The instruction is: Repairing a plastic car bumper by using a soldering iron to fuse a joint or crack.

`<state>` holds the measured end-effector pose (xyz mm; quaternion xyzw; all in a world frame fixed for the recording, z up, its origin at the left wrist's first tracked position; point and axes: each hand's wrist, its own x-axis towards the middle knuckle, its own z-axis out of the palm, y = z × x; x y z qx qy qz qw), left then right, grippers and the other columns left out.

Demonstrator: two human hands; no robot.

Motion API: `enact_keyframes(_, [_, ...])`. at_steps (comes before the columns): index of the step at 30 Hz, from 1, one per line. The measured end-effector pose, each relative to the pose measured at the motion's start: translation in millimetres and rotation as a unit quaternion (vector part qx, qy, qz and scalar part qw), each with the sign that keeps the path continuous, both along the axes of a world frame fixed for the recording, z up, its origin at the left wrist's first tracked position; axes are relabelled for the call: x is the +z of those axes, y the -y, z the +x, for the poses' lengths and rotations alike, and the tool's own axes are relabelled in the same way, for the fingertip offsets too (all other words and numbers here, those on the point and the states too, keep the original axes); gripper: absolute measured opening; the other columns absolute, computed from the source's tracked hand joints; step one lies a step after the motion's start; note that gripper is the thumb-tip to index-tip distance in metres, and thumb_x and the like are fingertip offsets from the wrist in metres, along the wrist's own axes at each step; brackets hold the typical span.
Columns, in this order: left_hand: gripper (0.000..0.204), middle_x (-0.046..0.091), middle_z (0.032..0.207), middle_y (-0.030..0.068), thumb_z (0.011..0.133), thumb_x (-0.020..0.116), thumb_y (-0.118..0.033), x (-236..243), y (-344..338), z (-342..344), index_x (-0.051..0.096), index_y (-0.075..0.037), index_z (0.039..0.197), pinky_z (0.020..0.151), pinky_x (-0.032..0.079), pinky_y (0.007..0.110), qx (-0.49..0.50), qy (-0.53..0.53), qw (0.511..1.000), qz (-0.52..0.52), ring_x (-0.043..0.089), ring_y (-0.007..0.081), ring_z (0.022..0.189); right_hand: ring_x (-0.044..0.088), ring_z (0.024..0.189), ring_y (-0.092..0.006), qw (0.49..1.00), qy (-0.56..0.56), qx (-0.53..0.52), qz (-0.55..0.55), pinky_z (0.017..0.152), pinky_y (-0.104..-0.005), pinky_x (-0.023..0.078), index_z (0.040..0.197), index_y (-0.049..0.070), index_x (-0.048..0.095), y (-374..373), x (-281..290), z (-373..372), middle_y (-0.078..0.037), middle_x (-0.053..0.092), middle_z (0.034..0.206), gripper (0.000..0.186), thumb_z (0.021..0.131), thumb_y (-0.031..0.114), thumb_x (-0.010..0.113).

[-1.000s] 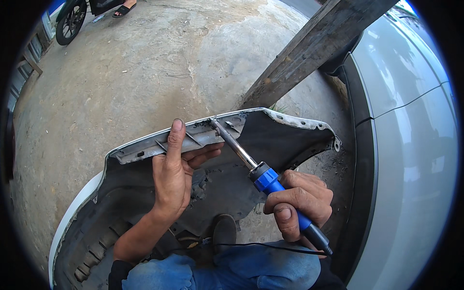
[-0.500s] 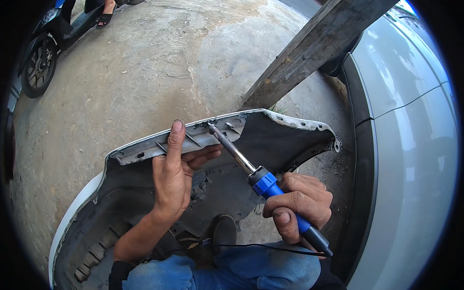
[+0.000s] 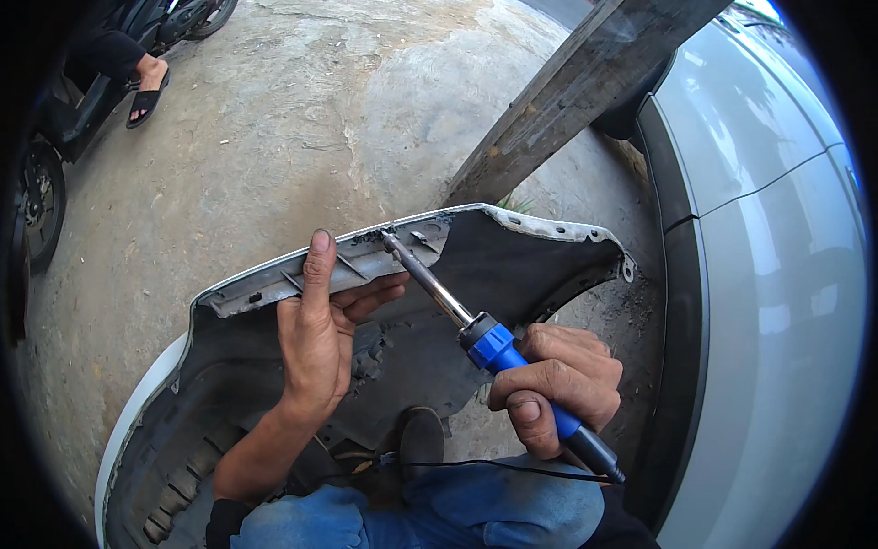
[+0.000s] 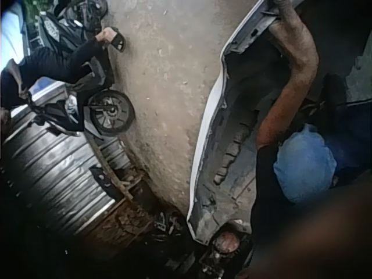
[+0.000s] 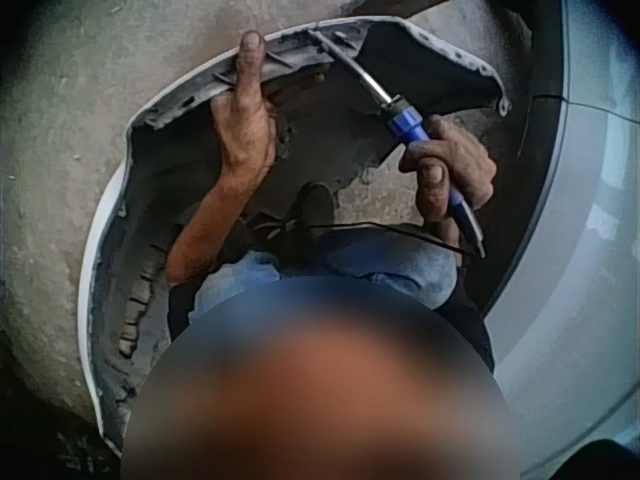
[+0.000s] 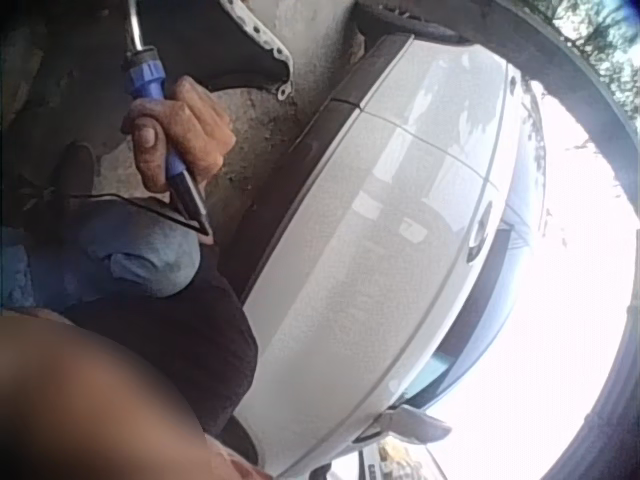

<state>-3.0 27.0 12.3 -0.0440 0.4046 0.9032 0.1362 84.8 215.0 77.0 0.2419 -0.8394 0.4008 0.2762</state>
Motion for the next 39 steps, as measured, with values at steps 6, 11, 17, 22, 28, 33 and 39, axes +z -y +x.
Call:
enact_keyframes(6, [0.050, 0.072, 0.097, 0.0225, 0.104, 0.051, -0.042, 0.4, -0.8, -0.2, 0.063, 0.007, 0.108, 0.078, 0.063, 0.039, 0.001, 0.003, 1.000, -0.011, 0.075, 0.0305, 0.087, 0.052, 0.044, -0.0135, 1.000, -0.005, -0.012, 0.004, 0.044, -0.0290, 0.043, 0.078, 0.006, 0.071, -2.4, -0.2, 1.8, -0.002, 0.059, 0.055, 0.023, 0.088, 0.023, 0.059])
enact_keyframes(11, [0.050, 0.072, 0.097, 0.0228, 0.105, 0.051, -0.041, 3.0, -1.8, -0.2, 0.062, 0.007, 0.108, 0.077, 0.063, 0.039, 0.000, -0.005, 1.000, -0.004, 0.075, 0.0305, 0.086, 0.051, 0.044, -0.0131, 1.000, -0.007, -0.021, 0.004, 0.044, -0.0293, 0.042, 0.077, 0.006, 0.071, -3.8, 2.6, 4.9, -0.002, 0.059, 0.055, 0.023, 0.088, 0.023, 0.059])
enact_keyframes(17, [0.051, 0.072, 0.096, 0.0232, 0.104, 0.051, -0.042, -1.4, -0.3, -0.4, 0.062, 0.008, 0.108, 0.077, 0.064, 0.039, 0.006, -0.004, 1.000, -0.010, 0.075, 0.0307, 0.086, 0.051, 0.044, -0.0132, 1.000, -0.008, -0.018, -0.004, 0.044, -0.0292, 0.042, 0.078, 0.006, 0.071, -1.3, -1.5, 2.4, -0.002, 0.059, 0.055, 0.024, 0.089, 0.023, 0.059])
enact_keyframes(22, [0.052, 0.072, 0.096, 0.0234, 0.104, 0.052, -0.042, 1.3, -2.6, 0.2, 0.062, 0.008, 0.108, 0.077, 0.064, 0.038, 0.008, 0.002, 1.000, -0.010, 0.075, 0.0308, 0.085, 0.051, 0.045, -0.0133, 1.000, 0.000, -0.022, -0.003, 0.045, -0.0293, 0.042, 0.078, 0.006, 0.070, -2.2, 3.5, 5.7, -0.002, 0.059, 0.056, 0.024, 0.090, 0.024, 0.059])
enact_keyframes(28, [0.052, 0.072, 0.095, 0.0233, 0.104, 0.053, -0.042, 0.8, -0.2, -0.1, 0.062, 0.009, 0.107, 0.076, 0.064, 0.038, 0.010, -0.001, 1.000, -0.010, 0.075, 0.0314, 0.085, 0.052, 0.046, -0.0139, 1.000, -0.001, -0.030, -0.010, 0.046, -0.0300, 0.043, 0.078, 0.006, 0.070, 0.6, 0.7, 3.1, -0.002, 0.059, 0.056, 0.025, 0.090, 0.025, 0.059])
enact_keyframes(33, [0.056, 0.071, 0.094, 0.0249, 0.101, 0.058, -0.042, 0.3, -3.7, -0.8, 0.062, 0.014, 0.107, 0.076, 0.064, 0.039, 0.012, 0.006, 1.000, 0.010, 0.075, 0.0315, 0.083, 0.055, 0.047, -0.0142, 1.000, 0.007, -0.030, -0.006, 0.047, -0.0301, 0.044, 0.078, 0.006, 0.070, 0.7, 3.3, 2.4, -0.003, 0.060, 0.056, 0.025, 0.090, 0.024, 0.059])
enact_keyframes(39, [0.052, 0.071, 0.095, 0.0240, 0.101, 0.058, -0.041, -0.7, -0.3, 0.1, 0.061, 0.010, 0.107, 0.076, 0.065, 0.040, 0.040, -0.006, 0.999, -0.014, 0.075, 0.0318, 0.083, 0.046, 0.043, -0.0139, 1.000, 0.003, 0.010, -0.020, 0.042, -0.0306, 0.036, 0.077, 0.003, 0.070, 1.8, 6.0, -0.3, -0.002, 0.056, 0.056, 0.019, 0.087, 0.018, 0.064])
